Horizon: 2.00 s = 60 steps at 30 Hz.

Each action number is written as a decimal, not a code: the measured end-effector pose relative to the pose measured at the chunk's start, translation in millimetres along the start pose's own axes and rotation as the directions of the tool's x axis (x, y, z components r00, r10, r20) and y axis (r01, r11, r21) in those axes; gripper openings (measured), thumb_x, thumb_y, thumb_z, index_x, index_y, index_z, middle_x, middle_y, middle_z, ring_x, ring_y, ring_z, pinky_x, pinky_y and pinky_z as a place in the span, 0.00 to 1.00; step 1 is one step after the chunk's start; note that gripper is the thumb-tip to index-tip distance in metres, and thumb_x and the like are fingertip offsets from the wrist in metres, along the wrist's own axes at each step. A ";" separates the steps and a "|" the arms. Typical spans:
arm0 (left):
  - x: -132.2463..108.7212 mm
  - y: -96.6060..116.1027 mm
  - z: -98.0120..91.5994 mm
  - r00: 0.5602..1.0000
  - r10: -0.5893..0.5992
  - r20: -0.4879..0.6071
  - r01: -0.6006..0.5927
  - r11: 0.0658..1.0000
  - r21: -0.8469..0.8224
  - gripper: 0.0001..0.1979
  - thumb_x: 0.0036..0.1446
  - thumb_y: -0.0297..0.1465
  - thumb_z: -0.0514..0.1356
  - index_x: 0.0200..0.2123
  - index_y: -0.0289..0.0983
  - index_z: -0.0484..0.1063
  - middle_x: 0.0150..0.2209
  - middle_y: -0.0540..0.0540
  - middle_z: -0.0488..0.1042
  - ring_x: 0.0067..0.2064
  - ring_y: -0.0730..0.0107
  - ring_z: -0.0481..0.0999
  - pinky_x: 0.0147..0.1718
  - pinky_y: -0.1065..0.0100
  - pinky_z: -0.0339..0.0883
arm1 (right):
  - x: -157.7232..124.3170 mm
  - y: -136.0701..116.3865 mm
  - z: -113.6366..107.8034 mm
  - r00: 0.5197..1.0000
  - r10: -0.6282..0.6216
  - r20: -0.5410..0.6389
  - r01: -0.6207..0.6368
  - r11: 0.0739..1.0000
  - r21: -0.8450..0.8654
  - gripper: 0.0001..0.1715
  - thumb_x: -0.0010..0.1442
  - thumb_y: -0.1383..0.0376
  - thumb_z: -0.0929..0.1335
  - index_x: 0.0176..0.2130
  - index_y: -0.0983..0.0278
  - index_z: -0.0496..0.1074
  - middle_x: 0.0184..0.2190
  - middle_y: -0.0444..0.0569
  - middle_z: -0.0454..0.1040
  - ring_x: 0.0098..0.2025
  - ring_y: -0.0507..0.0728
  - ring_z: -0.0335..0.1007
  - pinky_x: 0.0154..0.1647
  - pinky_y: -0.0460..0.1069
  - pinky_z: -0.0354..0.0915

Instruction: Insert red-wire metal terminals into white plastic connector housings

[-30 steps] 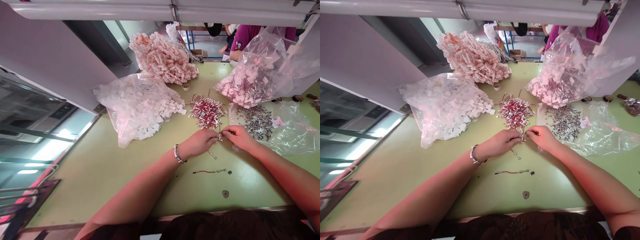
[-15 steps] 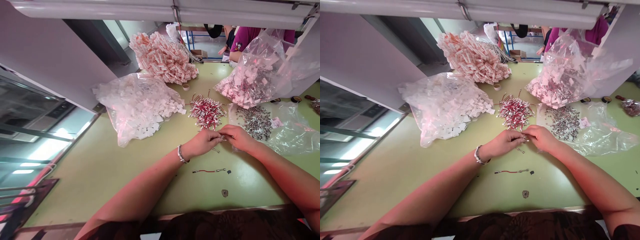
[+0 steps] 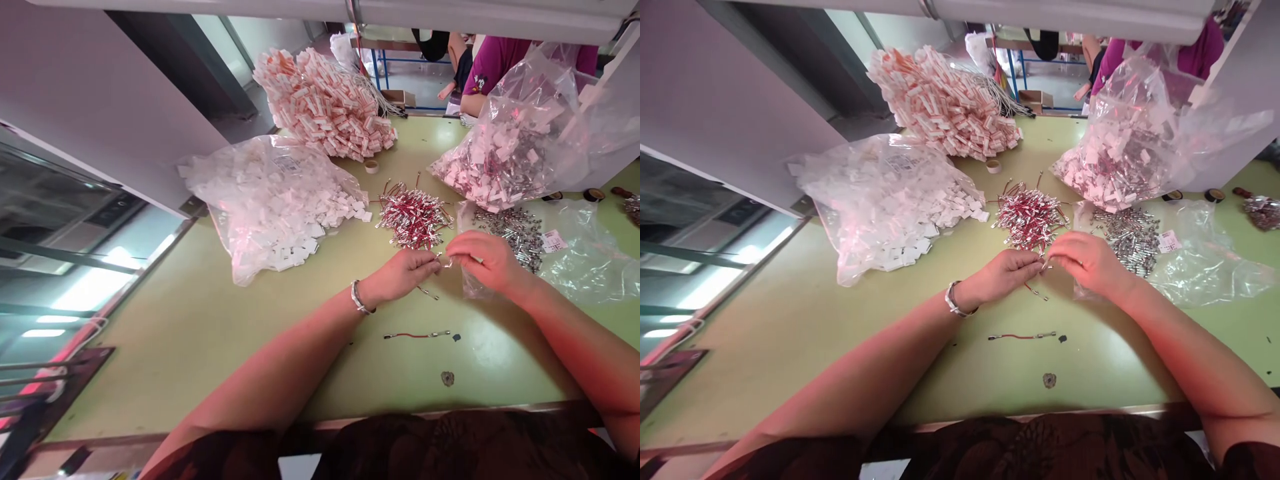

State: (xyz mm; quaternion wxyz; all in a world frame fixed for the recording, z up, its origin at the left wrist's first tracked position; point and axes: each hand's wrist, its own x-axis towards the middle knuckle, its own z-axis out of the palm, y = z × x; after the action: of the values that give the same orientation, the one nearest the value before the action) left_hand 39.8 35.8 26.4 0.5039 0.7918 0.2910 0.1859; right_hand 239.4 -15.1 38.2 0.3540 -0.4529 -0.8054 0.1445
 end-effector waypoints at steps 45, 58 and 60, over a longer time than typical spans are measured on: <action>-2.9 -3.3 10.0 0.953 -0.231 -0.198 0.177 0.950 -0.256 0.20 0.55 0.44 0.58 0.22 0.34 0.69 0.22 0.50 0.68 0.21 0.79 0.60 0.18 0.74 0.54 | -5.9 24.1 -3.9 0.915 0.398 -0.063 -0.384 0.813 -0.438 0.12 0.65 0.63 0.60 0.40 0.64 0.70 0.30 0.50 0.74 0.29 0.55 0.68 0.30 0.49 0.58; -7.4 -17.1 10.7 0.975 0.198 -0.106 -0.133 0.890 0.436 0.12 0.59 0.28 0.51 0.29 0.36 0.73 0.24 0.48 0.69 0.28 0.72 0.65 0.28 0.71 0.57 | -12.5 0.2 22.6 0.943 0.312 0.119 -0.315 0.949 0.012 0.09 0.59 0.66 0.65 0.30 0.62 0.74 0.23 0.43 0.73 0.26 0.50 0.65 0.28 0.46 0.59; -9.6 -19.0 10.1 0.955 0.296 0.031 -0.255 0.757 0.602 0.14 0.60 0.27 0.49 0.34 0.36 0.75 0.26 0.46 0.71 0.29 0.70 0.67 0.28 0.70 0.56 | -13.9 -4.7 22.3 0.896 0.387 0.218 -0.405 0.914 0.040 0.09 0.58 0.66 0.66 0.28 0.63 0.73 0.20 0.42 0.71 0.23 0.49 0.63 0.25 0.45 0.58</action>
State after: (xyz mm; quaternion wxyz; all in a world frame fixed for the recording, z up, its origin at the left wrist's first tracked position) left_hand 33.1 28.8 4.9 0.1845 0.9376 0.2315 0.1822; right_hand 225.5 -27.3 19.0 0.2507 -0.5746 -0.7217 0.2933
